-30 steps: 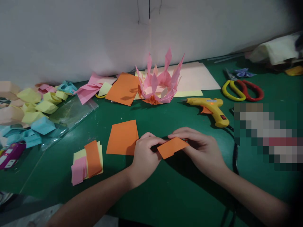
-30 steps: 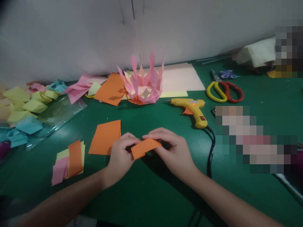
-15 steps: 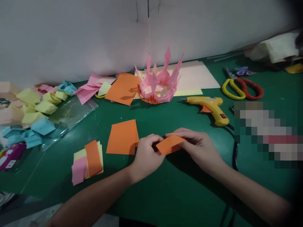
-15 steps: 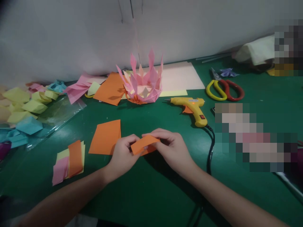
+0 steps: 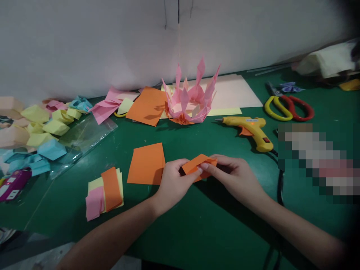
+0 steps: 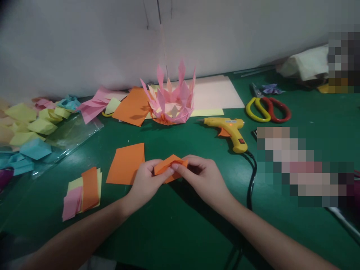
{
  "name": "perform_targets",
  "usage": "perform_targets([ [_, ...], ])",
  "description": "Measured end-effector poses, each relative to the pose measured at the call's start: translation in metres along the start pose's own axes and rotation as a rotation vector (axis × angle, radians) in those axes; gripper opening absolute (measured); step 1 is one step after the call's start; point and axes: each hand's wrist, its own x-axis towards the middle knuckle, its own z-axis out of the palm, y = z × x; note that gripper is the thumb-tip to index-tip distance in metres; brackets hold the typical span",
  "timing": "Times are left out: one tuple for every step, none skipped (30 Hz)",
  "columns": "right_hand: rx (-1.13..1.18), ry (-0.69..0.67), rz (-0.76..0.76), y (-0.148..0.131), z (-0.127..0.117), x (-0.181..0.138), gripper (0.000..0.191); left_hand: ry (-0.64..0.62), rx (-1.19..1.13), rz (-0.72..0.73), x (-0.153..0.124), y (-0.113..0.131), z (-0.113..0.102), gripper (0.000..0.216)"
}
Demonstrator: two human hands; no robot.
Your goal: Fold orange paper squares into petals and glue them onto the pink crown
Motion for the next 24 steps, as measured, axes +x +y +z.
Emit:
perform_targets([
  [-0.004, 0.001, -0.023, 0.000, 0.000, 0.000, 0.022, -0.001, 0.027, 0.004, 0.000, 0.000, 0.000, 0.029],
  [-0.005, 0.009, -0.037, 0.000, 0.000, 0.000, 0.022, 0.001, 0.057, 0.015, -0.001, -0.001, 0.000, 0.026],
  [-0.006, 0.022, -0.039, 0.000, -0.001, 0.000, 0.023, 0.008, 0.083, 0.038, -0.001, -0.001, 0.000, 0.022],
  [-0.010, 0.040, -0.031, 0.000, -0.001, 0.000, 0.023, 0.027, 0.105, 0.078, -0.001, -0.002, -0.001, 0.018],
  [-0.017, 0.064, -0.015, 0.001, -0.001, 0.000, 0.024, 0.060, 0.122, 0.136, -0.001, -0.003, -0.001, 0.017],
  [-0.024, 0.088, 0.005, 0.001, -0.001, 0.000, 0.026, 0.103, 0.137, 0.206, 0.000, -0.005, -0.002, 0.022],
  [-0.028, 0.103, 0.025, 0.002, -0.001, 0.000, 0.026, 0.163, 0.157, 0.289, 0.001, -0.006, -0.003, 0.027],
  [-0.030, 0.106, 0.038, 0.003, -0.002, 0.000, 0.027, 0.221, 0.185, 0.382, 0.002, -0.008, -0.004, 0.028],
  [-0.028, 0.100, 0.044, 0.003, -0.002, -0.001, 0.026, 0.262, 0.223, 0.484, 0.003, -0.010, -0.006, 0.025],
  [-0.023, 0.087, 0.048, 0.003, -0.002, -0.001, 0.026, 0.286, 0.264, 0.587, 0.005, -0.011, -0.007, 0.020],
  [-0.018, 0.076, 0.052, 0.003, -0.002, -0.001, 0.027, 0.289, 0.307, 0.681, 0.006, -0.012, -0.009, 0.015],
  [-0.011, 0.070, 0.059, 0.002, -0.002, -0.001, 0.028, 0.285, 0.343, 0.759, 0.007, -0.012, -0.010, 0.012],
  [-0.005, 0.066, 0.068, 0.002, -0.002, -0.001, 0.029, 0.279, 0.370, 0.814, 0.008, -0.012, -0.011, 0.010],
  [0.001, 0.061, 0.078, 0.001, -0.002, -0.001, 0.029, 0.276, 0.387, 0.847, 0.008, -0.011, -0.012, 0.011],
  [0.004, 0.048, 0.089, 0.000, -0.002, -0.001, 0.030, 0.276, 0.397, 0.862, 0.008, -0.010, -0.012, 0.012],
  [0.006, 0.027, 0.098, -0.001, -0.003, -0.001, 0.030, 0.281, 0.405, 0.870, 0.008, -0.010, -0.012, 0.013],
  [0.009, 0.004, 0.104, -0.001, -0.003, 0.000, 0.031, 0.287, 0.416, 0.881, 0.007, -0.009, -0.013, 0.014],
  [0.014, -0.019, 0.108, -0.002, -0.003, 0.000, 0.031, 0.293, 0.434, 0.898, 0.007, -0.009, -0.013, 0.015],
  [0.020, -0.036, 0.111, -0.003, -0.003, 0.000, 0.032, 0.296, 0.458, 0.920, 0.006, -0.009, -0.013, 0.017],
  [0.026, -0.044, 0.111, -0.003, -0.003, 0.000, 0.033, 0.296, 0.485, 0.943, 0.006, -0.009, -0.014, 0.019],
  [0.033, -0.044, 0.110, -0.003, -0.003, 0.000, 0.034, 0.293, 0.511, 0.965, 0.005, -0.009, -0.015, 0.022],
  [0.037, -0.039, 0.110, -0.003, -0.003, 0.000, 0.036, 0.286, 0.536, 0.983, 0.005, -0.010, -0.016, 0.024],
  [0.034, -0.029, 0.110, -0.003, -0.003, 0.000, 0.037, 0.278, 0.559, 0.995, 0.005, -0.011, -0.017, 0.026],
  [0.027, -0.018, 0.112, -0.002, -0.003, 0.000, 0.038, 0.269, 0.576, 1.005, 0.006, -0.011, -0.018, 0.028],
])
